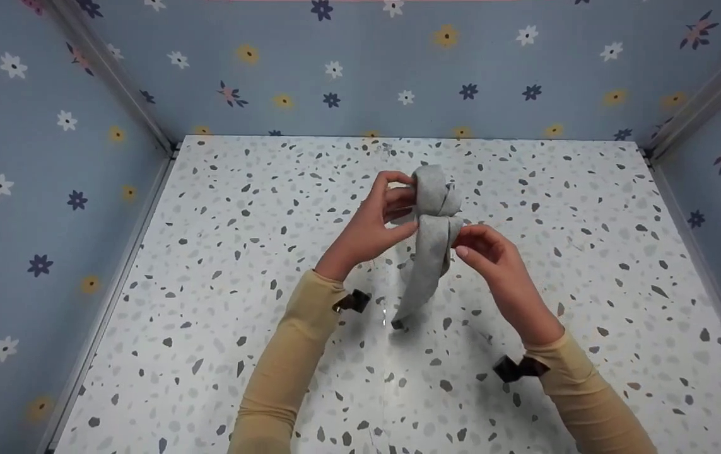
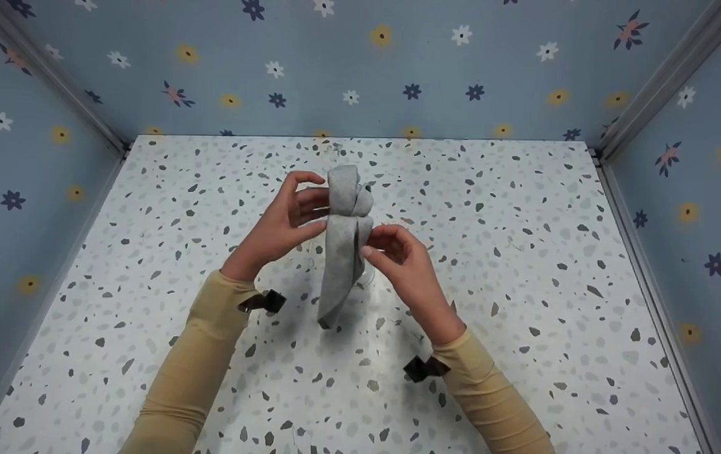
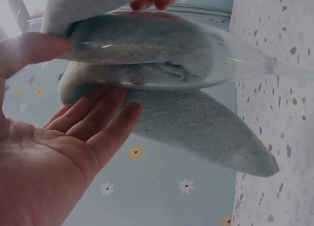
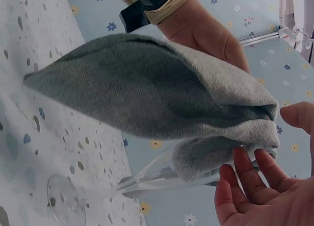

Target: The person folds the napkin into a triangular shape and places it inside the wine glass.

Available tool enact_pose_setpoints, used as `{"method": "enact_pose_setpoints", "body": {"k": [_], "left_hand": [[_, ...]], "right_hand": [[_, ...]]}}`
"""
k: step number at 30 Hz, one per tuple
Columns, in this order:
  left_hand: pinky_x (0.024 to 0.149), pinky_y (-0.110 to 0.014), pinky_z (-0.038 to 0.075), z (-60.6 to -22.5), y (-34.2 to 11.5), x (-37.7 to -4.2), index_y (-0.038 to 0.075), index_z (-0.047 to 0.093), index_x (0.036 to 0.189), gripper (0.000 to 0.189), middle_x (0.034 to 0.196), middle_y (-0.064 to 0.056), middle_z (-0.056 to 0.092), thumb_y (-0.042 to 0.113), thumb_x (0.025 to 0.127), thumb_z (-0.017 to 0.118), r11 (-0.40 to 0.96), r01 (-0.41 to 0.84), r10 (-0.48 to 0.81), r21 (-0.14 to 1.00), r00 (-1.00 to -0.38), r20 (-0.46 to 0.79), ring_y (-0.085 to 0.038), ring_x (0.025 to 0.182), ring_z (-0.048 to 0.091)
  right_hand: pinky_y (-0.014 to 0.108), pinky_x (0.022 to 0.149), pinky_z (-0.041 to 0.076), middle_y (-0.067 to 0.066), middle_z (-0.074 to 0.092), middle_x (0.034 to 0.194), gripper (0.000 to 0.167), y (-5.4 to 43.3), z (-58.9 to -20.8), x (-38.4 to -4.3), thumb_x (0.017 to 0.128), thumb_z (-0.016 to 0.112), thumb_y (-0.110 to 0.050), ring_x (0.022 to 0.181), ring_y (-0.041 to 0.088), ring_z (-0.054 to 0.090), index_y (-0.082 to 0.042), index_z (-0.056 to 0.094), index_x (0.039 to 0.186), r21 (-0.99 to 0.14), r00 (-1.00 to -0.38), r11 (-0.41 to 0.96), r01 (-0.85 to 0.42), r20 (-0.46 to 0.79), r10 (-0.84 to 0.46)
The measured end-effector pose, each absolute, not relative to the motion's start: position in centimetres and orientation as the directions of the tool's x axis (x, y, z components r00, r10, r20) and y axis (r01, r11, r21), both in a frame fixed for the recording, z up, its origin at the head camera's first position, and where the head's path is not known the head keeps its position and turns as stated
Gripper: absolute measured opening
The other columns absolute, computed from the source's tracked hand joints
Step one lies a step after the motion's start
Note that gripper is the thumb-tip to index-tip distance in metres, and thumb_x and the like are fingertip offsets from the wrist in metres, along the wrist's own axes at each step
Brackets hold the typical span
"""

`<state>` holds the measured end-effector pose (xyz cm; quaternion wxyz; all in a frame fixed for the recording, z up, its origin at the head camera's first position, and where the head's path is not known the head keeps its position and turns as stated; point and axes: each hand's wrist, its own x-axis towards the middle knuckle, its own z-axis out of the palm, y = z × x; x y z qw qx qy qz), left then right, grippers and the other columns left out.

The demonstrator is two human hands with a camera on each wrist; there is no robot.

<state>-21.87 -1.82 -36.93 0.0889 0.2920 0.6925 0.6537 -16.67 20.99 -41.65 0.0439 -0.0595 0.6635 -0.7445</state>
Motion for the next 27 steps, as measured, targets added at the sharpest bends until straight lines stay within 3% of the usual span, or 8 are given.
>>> {"method": "enact_pose_setpoints", "body": {"k": [5,8,11,19,27], "left_hand": [[0.099,-0.035,0.042,-37.0,-1.6,-22.9,0.003,0.027,0.143,0.052,0.131,-0.021,0.052,0.009,0.098,0.053,-0.092,0.267,0.452,0.959,-0.847,0.279,-0.024,0.121,0.052],[0.097,-0.033,0.043,-38.1,-1.3,-24.1,0.008,0.041,0.143,0.043,0.132,-0.011,0.054,0.016,0.101,0.049,-0.086,0.306,0.422,0.948,-0.851,0.313,-0.018,0.118,0.054],[0.097,-0.032,0.044,-38.4,-1.1,-24.5,0.004,0.053,0.135,0.036,0.133,-0.007,0.055,0.017,0.103,0.045,-0.095,0.313,0.410,0.945,-0.853,0.323,-0.016,0.117,0.055],[0.099,-0.031,0.042,-36.8,-1.2,-23.7,-0.010,0.056,0.126,0.034,0.128,-0.020,0.057,0.012,0.104,0.042,-0.094,0.286,0.414,0.954,-0.860,0.299,-0.023,0.117,0.056],[0.098,-0.030,0.044,-38.3,-1.4,-23.9,-0.008,0.062,0.118,0.034,0.117,-0.015,0.064,0.014,0.104,0.042,-0.063,0.259,0.424,0.964,-0.867,0.261,-0.018,0.112,0.059]], "right_hand": [[0.037,0.088,0.047,0.012,0.060,0.105,0.029,19.5,-41.5,-16.3,0.089,0.067,-0.006,0.098,0.021,0.058,0.002,0.055,0.115,-0.993,-0.991,-0.110,0.041,-0.026,-0.133],[0.036,0.086,0.048,0.013,0.060,0.105,0.033,18.5,-41.5,-16.1,0.087,0.070,-0.007,0.098,0.023,0.058,0.002,0.055,0.115,-0.992,-0.993,-0.111,0.066,-0.054,-0.108],[0.034,0.083,0.049,0.013,0.061,0.102,0.033,17.6,-41.5,-16.0,0.084,0.073,-0.006,0.096,0.023,0.059,0.002,0.057,0.112,-0.990,-0.995,-0.122,0.076,-0.068,-0.070],[0.029,0.072,0.050,0.011,0.066,0.094,0.026,17.2,-42.0,-16.4,0.080,0.076,-0.002,0.087,0.020,0.062,0.004,0.065,0.103,-0.997,-0.999,-0.073,0.037,-0.038,0.014],[0.027,0.065,0.050,0.009,0.067,0.088,0.018,18.2,-43.1,-17.2,0.080,0.077,-0.004,0.077,0.019,0.061,0.003,0.070,0.095,-0.998,-1.000,0.060,-0.013,0.011,-0.027]]}}
